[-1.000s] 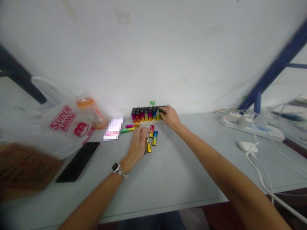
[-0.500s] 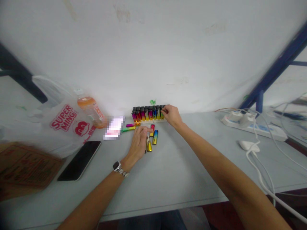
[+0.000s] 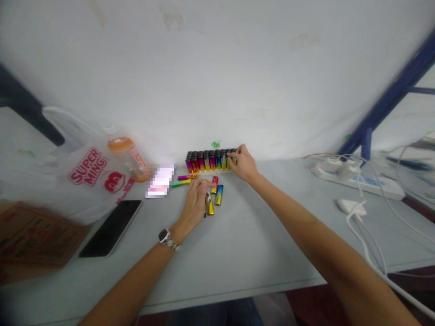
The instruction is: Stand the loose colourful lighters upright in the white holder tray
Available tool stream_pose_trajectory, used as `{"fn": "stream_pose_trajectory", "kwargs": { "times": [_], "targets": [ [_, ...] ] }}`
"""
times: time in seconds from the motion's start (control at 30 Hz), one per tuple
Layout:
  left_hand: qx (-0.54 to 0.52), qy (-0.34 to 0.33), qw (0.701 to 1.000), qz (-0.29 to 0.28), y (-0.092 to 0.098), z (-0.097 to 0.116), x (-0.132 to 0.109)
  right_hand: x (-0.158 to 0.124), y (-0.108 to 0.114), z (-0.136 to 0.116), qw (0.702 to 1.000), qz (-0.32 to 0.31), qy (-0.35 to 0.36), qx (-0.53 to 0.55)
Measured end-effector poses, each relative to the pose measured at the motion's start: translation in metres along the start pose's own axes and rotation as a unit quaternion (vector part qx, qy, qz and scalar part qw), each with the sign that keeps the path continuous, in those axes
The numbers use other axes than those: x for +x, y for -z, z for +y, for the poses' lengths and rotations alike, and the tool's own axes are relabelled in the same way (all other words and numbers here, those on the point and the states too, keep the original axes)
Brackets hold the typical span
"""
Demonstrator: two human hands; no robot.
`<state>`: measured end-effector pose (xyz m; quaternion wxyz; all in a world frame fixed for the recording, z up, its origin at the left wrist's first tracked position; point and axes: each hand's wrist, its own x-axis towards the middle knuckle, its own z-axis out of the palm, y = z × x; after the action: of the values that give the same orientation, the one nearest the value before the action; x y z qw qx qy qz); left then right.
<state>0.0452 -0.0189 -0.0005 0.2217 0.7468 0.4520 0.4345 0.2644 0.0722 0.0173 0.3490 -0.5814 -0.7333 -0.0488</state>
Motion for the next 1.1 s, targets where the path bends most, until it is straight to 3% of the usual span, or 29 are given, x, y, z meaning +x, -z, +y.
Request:
{"fn": "stream_pose_trajectory", "kwargs": {
  "times": [0.2,0.37,0.5,0.7,0.8,0.93,1.1],
  "targets": [
    [0.015,-0.02,0.999,0.025,0.006,0.0,0.003,-0.043,0.003,-0.036,0.999,-0.017,-0.043,-0.006],
    [0.028,-0.003,0.998,0.048,0.009,-0.003,0.006,-0.062,0.0,-0.068,0.973,-0.199,-0.108,-0.04],
    [0.054,-0.004,0.997,0.047,0.009,-0.005,0.008,-0.058,0.002,-0.075,0.961,-0.23,-0.144,-0.05],
    [0.055,0.007,0.997,0.048,0.007,-0.006,0.009,-0.061,0.003,-0.074,0.96,-0.223,-0.167,-0.019],
    [0.002,0.036,0.998,0.052,0.005,-0.006,0.01,-0.064,0.001,-0.075,0.963,-0.185,-0.164,0.107],
    [-0.139,0.092,0.984,0.058,0.004,-0.007,0.014,-0.062,0.001,-0.086,0.948,-0.081,-0.105,0.291],
    [-0.227,0.08,0.969,0.046,0.007,-0.005,0.017,-0.071,-0.002,-0.098,0.918,-0.044,-0.093,0.383]
  ]
}}
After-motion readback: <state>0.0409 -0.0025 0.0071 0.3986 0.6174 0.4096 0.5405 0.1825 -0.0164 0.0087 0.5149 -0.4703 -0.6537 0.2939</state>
